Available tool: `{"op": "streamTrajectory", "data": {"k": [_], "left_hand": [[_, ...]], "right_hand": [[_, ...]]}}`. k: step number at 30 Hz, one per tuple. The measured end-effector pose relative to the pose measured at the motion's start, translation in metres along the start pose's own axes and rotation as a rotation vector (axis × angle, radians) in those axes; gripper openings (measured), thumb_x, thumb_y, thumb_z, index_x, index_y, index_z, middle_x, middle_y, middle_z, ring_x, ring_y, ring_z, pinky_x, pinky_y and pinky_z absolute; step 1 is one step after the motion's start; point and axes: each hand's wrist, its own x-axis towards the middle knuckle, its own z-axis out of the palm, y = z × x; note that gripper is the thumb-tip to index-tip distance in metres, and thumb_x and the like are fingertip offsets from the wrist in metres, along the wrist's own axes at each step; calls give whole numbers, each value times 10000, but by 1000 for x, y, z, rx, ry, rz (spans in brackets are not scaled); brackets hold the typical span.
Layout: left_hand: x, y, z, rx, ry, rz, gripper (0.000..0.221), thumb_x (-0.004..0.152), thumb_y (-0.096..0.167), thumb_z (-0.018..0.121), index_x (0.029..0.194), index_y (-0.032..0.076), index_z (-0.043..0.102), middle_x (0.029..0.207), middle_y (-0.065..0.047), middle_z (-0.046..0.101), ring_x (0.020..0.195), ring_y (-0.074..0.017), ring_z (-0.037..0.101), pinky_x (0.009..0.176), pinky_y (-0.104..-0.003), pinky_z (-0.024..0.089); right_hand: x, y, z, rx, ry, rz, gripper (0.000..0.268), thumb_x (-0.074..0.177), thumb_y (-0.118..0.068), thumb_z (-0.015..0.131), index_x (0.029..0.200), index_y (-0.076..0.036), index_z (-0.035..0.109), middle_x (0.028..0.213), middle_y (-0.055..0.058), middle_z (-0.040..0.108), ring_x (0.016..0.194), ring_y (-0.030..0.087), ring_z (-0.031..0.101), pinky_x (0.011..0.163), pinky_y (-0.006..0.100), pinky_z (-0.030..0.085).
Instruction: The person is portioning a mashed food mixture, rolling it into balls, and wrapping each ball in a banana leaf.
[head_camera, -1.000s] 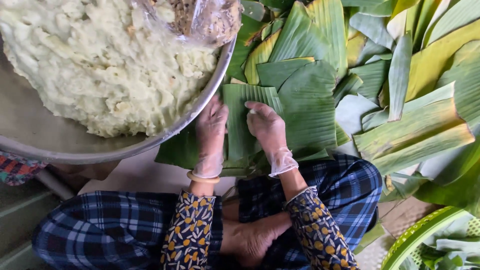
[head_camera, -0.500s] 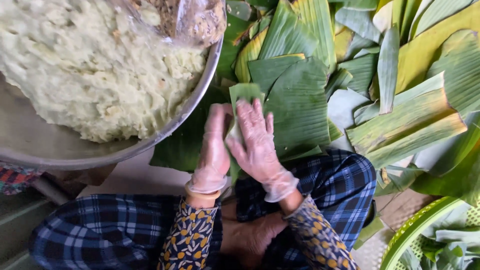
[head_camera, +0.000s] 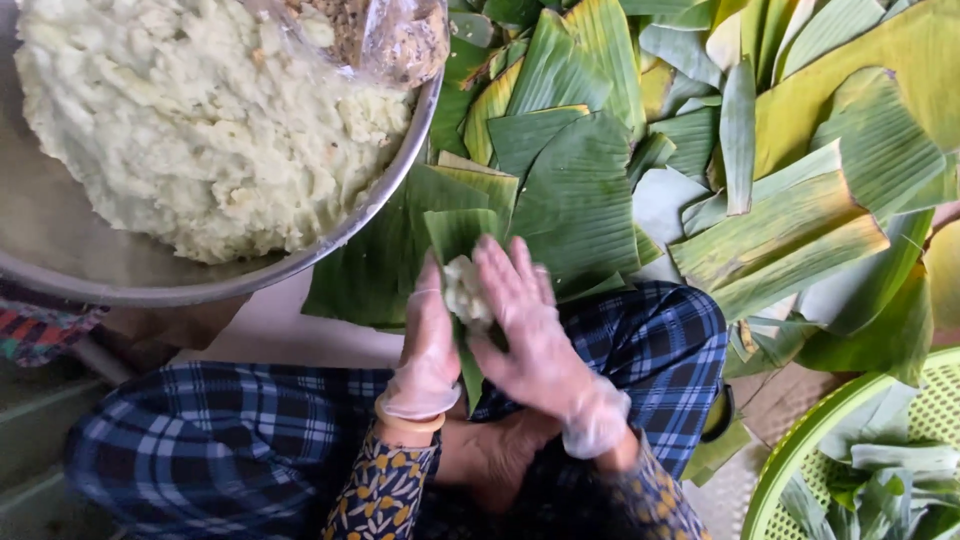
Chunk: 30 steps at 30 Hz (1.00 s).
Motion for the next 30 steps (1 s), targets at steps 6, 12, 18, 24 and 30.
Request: {"op": "streamTrajectory", "data": {"k": [6, 12, 18, 24, 30], "left_hand": [[-4, -14, -23, -60, 176, -22, 655, 974, 530, 506, 1439, 72, 553, 1483, -153, 553, 1347, -272, 545, 1157, -420, 412], [35, -12, -47, -213, 186, -123, 646, 916, 655, 539, 1341, 184, 660, 1343, -135, 657, 1192, -260, 639, 1074, -422, 480], [45, -16, -47, -132, 177, -25, 501, 978, 648, 491, 943, 196, 705, 834, -38, 701, 636, -126, 551, 555, -250, 438], [40, 5, -44, -245, 79, -32, 524, 1009, 629, 471, 675, 230, 532, 545, 45, 513, 402, -91, 366, 356, -230, 249], [47, -1, -43, -272, 141, -62, 377, 1005, 560, 503, 1076, 216, 639, 1055, -45, 664, 847, -157, 565, 743, -300, 411]], "right_hand": [[-8, -15, 51, -616, -342, -15, 881, 784, -126, 563, 1604, -182, 244, 1702, 74, 180, 1548, 400, 120, 1113, 741, 199], [83, -36, -11, -231, -275, -311, 459, 878, -294, 611, 1291, -93, 601, 1306, 153, 524, 1196, 443, 447, 894, 583, 458], [215, 38, 76, -351, 237, -346, 63, 899, -313, 715, 941, -284, 678, 851, -24, 625, 790, 214, 640, 673, 335, 553], [226, 56, 106, -766, 268, -478, 111, 849, -165, 650, 777, -241, 613, 601, -15, 575, 523, 195, 591, 450, 361, 516], [173, 45, 73, -711, 67, -488, 145, 810, -69, 645, 753, -201, 631, 603, 0, 582, 538, 240, 613, 441, 375, 505]]}}
